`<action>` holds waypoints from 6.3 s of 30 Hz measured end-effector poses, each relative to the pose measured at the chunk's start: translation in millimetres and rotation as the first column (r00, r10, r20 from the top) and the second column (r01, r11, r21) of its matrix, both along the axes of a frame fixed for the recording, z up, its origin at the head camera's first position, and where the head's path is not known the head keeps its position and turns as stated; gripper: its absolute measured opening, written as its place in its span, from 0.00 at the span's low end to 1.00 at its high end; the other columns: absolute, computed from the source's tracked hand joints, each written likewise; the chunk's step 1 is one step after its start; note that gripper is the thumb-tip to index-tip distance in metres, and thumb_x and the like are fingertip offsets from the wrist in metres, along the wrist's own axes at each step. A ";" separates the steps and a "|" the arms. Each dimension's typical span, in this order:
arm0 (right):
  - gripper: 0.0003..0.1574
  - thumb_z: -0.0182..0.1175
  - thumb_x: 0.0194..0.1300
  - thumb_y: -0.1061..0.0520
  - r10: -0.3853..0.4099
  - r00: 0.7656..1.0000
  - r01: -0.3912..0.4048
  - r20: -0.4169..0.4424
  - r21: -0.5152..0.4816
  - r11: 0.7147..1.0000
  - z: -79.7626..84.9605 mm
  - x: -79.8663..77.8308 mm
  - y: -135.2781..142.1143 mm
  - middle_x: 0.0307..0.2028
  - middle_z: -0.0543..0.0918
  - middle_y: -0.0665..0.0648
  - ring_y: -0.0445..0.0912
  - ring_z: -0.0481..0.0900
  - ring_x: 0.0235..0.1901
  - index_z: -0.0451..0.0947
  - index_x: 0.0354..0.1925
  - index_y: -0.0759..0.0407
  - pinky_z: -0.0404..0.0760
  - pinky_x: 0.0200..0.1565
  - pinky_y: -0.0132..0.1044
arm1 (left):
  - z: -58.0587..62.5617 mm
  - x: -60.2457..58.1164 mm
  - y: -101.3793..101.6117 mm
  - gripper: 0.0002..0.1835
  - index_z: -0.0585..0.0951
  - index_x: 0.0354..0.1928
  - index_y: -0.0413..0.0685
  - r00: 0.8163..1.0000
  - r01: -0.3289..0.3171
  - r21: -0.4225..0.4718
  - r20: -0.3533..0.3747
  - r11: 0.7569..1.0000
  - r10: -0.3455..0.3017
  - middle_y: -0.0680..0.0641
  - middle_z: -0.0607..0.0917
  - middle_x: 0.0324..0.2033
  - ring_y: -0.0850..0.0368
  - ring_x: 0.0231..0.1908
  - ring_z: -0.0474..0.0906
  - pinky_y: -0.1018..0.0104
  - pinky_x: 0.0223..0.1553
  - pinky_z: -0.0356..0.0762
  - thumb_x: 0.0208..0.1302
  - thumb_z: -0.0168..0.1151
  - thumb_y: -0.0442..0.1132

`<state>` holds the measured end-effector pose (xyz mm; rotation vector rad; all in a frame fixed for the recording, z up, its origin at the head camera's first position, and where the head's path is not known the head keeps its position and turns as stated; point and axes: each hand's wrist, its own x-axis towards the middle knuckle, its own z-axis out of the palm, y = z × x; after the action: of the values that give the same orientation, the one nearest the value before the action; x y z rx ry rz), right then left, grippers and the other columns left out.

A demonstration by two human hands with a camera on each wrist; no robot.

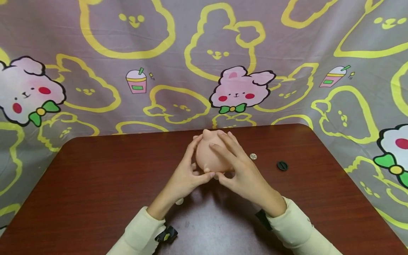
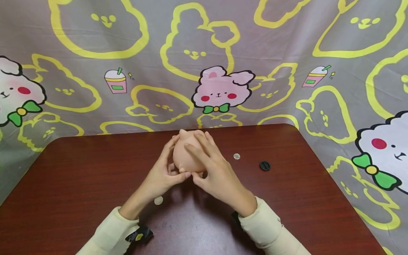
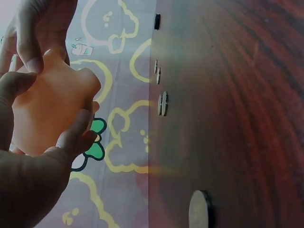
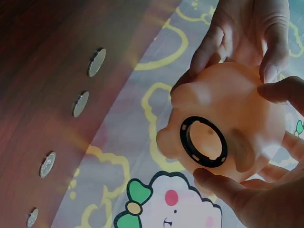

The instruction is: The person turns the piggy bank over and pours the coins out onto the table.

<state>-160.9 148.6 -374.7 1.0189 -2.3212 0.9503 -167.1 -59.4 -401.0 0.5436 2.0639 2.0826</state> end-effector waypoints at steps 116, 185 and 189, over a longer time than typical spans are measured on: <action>0.40 0.57 0.79 0.45 0.327 0.279 0.170 0.903 -0.381 0.909 -10.5 -13.7 23.6 0.57 0.81 0.66 0.50 0.90 0.41 0.57 0.80 0.54 0.90 0.40 0.44 | 18.3 -3.1 -14.3 0.33 0.61 0.81 0.58 0.976 0.170 -0.255 0.180 0.952 -0.126 0.35 0.79 0.63 0.52 0.40 0.87 0.55 0.40 0.89 0.79 0.58 0.48; 0.51 0.81 0.55 0.56 -0.009 0.957 0.055 0.289 -0.150 0.987 2.5 -3.1 10.4 0.74 0.71 0.54 0.47 0.76 0.62 0.72 0.74 0.43 0.84 0.45 0.40 | -12.2 3.5 -6.8 0.52 0.55 0.80 0.57 0.986 0.054 0.101 -0.161 0.993 -0.037 0.45 0.60 0.77 0.44 0.69 0.68 0.65 0.61 0.79 0.60 0.77 0.34; 0.55 0.80 0.56 0.60 0.061 0.940 0.010 0.336 -0.206 0.978 1.6 -3.1 12.2 0.76 0.67 0.52 0.48 0.72 0.68 0.67 0.77 0.42 0.85 0.55 0.42 | -5.6 4.5 -9.0 0.55 0.57 0.81 0.61 0.983 0.025 0.082 -0.182 0.996 -0.009 0.50 0.51 0.82 0.41 0.74 0.64 0.68 0.63 0.76 0.56 0.78 0.29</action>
<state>-164.1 160.8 -373.1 0.8563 -2.4161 1.4433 -162.6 -68.4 -406.7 0.7883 2.0629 2.1921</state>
